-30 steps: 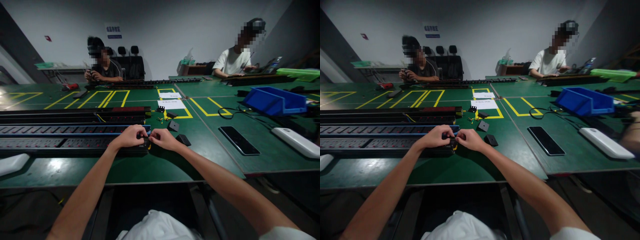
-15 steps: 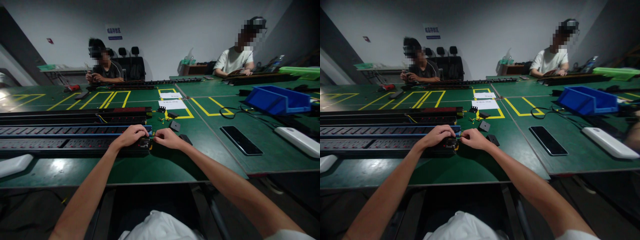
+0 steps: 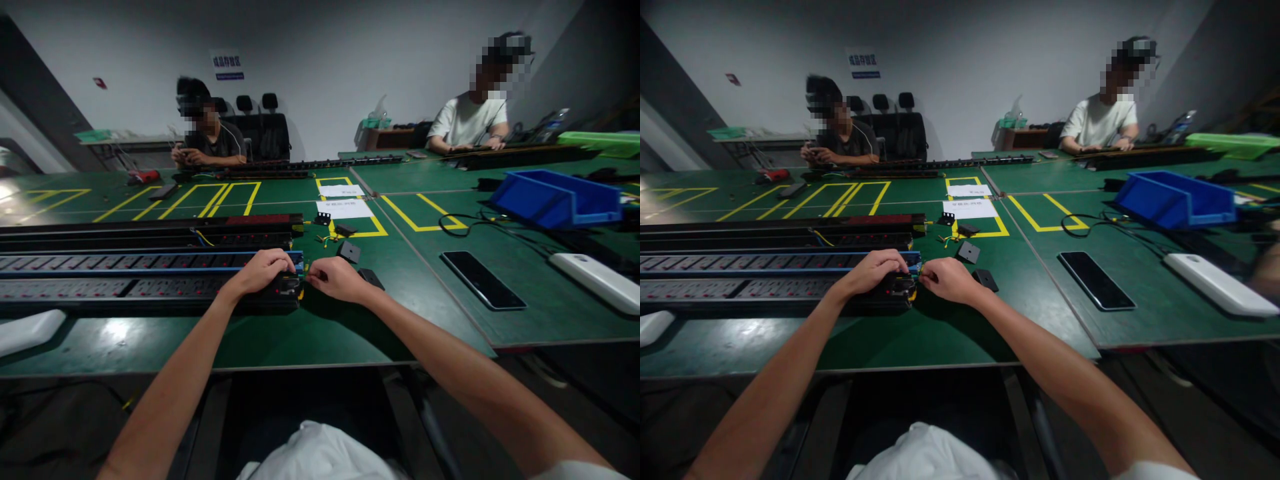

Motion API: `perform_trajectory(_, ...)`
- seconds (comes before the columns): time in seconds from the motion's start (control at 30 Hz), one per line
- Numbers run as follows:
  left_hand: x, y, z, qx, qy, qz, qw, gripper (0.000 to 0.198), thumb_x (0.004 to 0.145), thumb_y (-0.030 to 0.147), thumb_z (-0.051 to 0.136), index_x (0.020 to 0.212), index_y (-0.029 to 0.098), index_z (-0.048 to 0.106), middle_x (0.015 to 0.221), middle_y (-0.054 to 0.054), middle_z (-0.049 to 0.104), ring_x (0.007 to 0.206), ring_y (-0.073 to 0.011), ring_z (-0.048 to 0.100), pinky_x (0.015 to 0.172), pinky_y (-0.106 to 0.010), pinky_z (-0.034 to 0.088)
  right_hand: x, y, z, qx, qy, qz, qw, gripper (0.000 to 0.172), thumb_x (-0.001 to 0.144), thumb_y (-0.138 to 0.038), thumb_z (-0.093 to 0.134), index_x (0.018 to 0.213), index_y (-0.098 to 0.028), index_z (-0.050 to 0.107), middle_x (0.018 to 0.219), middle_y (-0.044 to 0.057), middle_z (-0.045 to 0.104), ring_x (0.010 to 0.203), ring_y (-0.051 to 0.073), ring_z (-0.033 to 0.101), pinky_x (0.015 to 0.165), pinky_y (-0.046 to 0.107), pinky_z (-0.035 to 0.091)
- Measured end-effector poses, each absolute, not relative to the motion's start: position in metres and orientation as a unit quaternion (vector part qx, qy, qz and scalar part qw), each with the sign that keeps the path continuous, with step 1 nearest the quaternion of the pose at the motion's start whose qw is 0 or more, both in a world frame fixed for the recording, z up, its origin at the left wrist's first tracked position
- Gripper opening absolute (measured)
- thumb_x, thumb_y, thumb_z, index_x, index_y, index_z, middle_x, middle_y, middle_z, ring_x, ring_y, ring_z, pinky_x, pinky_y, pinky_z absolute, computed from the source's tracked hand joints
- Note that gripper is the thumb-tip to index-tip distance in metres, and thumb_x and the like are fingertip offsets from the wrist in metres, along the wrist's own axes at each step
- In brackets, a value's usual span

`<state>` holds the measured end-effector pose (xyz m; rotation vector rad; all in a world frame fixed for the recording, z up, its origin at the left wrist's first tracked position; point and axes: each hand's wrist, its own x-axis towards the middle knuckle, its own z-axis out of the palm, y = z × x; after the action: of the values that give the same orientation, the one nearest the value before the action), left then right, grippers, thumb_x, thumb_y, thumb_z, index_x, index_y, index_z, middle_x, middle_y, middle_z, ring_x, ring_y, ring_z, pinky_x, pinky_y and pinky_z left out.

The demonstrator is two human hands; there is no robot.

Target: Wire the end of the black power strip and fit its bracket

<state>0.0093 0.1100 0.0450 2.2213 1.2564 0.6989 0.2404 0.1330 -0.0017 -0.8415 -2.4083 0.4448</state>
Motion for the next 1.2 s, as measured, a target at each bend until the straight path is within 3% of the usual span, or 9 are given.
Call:
perform_trajectory(0.23,0.009,0.11,0.044,0.813,0.463,0.257,0.243,0.031,0.086,0.023,0.043,0.079,0.018,0.073,0.088,-0.004,0.073,0.087,-0.0175,0.065,0.085,-0.03,0.049,0.243,0.129,0.003,-0.302,-0.915,0.091,0.251,0.013,0.089,-0.021,0.059,0.076,-0.019,0.061,0.073,0.003,0.06,0.062,0.013,0.046,0.059,0.028,0.023)
perform_trajectory(0.57,0.01,0.11,0.043,0.82,0.458,0.256,0.229,0.024,0.083,0.02,0.049,0.08,0.018,0.073,0.088,-0.003,0.073,0.086,-0.0169,0.065,0.084,-0.03,0.049,0.242,0.128,0.007,-0.312,-0.915,0.086,0.241,0.012,0.087,-0.021,0.058,0.077,-0.019,0.065,0.074,0.003,0.065,0.061,0.014,0.049,0.059,0.028,0.023)
perform_trajectory(0.77,0.009,0.108,0.039,0.84,0.451,0.238,0.187,0.017,0.077,0.019,0.059,0.086,0.018,0.073,0.077,-0.001,0.065,0.068,-0.0123,0.057,0.065,-0.024,0.044,0.243,0.127,0.008,-0.302,-0.912,0.128,0.246,0.009,0.084,-0.021,0.06,0.077,-0.019,0.065,0.074,0.003,0.065,0.063,0.014,0.051,0.06,0.027,0.026)
perform_trajectory(0.83,0.008,0.108,0.038,0.85,0.441,0.23,0.174,0.017,0.075,0.02,0.061,0.087,0.018,0.073,0.079,-0.002,0.064,0.071,-0.0126,0.057,0.066,-0.024,0.044,0.245,0.128,0.01,-0.297,-0.913,0.139,0.244,0.004,0.08,-0.02,0.062,0.079,-0.019,0.066,0.076,0.003,0.066,0.065,0.014,0.053,0.06,0.026,0.027)
perform_trajectory(1.0,0.006,0.11,0.036,0.856,0.43,0.23,0.173,0.018,0.075,0.02,0.063,0.089,0.019,0.074,0.083,-0.002,0.065,0.075,-0.0134,0.058,0.07,-0.024,0.045,0.251,0.129,0.017,-0.298,-0.914,0.143,0.235,0.012,0.077,-0.019,0.063,0.088,-0.02,0.068,0.078,0.003,0.068,0.066,0.014,0.055,0.06,0.026,0.028)
perform_trajectory(1.2,0.006,0.109,0.038,0.862,0.422,0.223,0.172,0.022,0.074,0.018,0.062,0.093,0.019,0.074,0.086,-0.002,0.065,0.078,-0.0141,0.06,0.072,-0.025,0.047,0.255,0.133,0.02,-0.31,-0.912,0.139,0.23,0.008,0.08,-0.022,0.062,0.076,-0.018,0.067,0.071,0.003,0.066,0.061,0.013,0.05,0.058,0.026,0.025)
